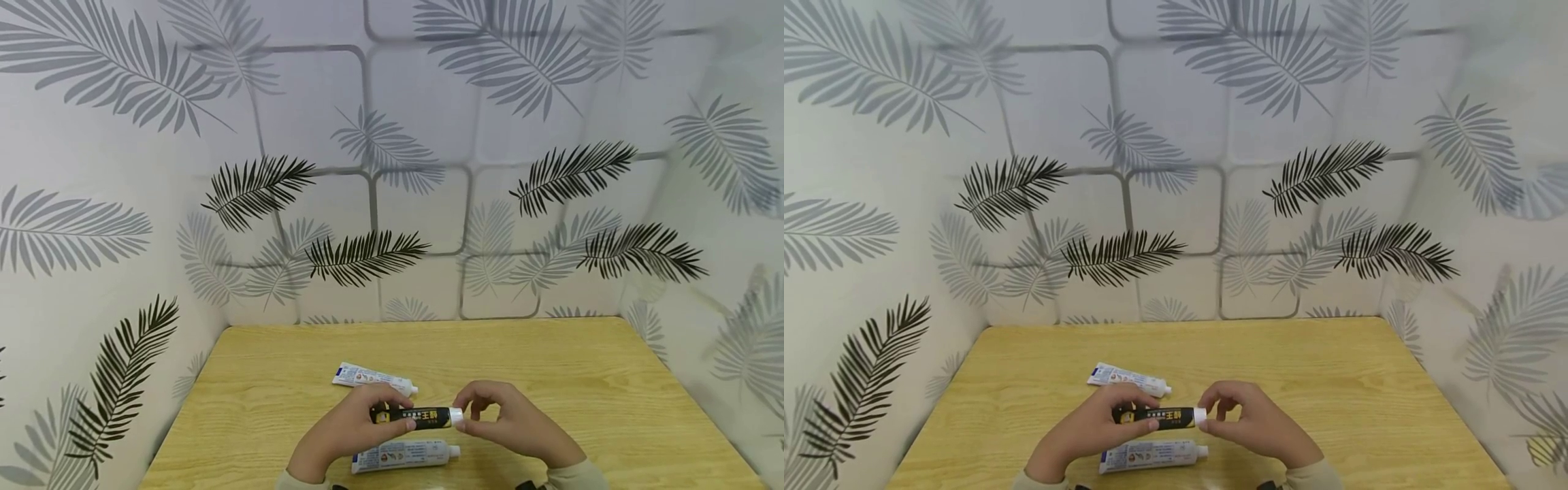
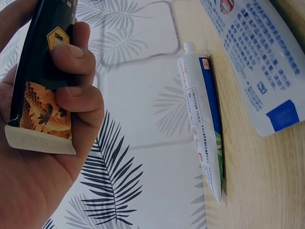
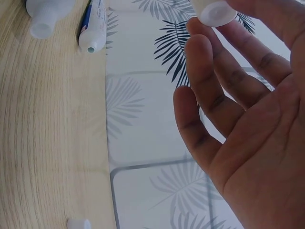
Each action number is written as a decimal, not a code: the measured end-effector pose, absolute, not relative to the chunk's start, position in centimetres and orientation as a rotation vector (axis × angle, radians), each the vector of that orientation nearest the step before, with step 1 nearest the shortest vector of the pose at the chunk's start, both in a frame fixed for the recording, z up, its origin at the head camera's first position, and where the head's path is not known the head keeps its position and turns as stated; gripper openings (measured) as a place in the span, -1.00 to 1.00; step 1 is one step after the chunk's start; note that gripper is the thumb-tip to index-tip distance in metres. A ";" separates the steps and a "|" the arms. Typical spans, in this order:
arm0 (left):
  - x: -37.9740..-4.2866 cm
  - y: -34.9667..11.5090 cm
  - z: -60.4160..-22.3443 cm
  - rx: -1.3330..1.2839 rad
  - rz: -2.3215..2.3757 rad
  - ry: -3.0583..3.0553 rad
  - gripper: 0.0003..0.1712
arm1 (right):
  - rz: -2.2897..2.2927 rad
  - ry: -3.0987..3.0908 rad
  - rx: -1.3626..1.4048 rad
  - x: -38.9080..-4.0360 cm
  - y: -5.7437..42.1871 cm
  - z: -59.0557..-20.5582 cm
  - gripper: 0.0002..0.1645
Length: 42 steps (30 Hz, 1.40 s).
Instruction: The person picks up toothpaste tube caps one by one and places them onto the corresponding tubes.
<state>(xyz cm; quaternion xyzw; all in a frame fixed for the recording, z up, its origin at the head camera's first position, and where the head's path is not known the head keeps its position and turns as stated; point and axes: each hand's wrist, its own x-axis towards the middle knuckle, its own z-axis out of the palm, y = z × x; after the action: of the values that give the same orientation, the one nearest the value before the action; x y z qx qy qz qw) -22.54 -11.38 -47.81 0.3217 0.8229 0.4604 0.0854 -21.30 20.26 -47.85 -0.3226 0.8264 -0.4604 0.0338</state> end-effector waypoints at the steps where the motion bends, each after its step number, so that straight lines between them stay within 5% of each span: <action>1: -22.5 -11.4 -47.8 0.956 1.373 2.451 -0.68 | -1.416 2.544 -0.996 -21.3 20.3 -47.9 -0.86; 42: -22.4 -11.5 -47.6 0.955 1.395 2.440 -0.71 | -1.457 2.535 -1.054 -21.3 20.2 -47.8 -0.79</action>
<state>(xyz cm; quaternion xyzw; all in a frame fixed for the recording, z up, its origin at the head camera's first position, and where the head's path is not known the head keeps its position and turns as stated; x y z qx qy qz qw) -22.43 -11.45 -47.60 0.3205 0.8189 0.4681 0.0865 -21.32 20.16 -47.78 -0.3389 0.8155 -0.4688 0.0167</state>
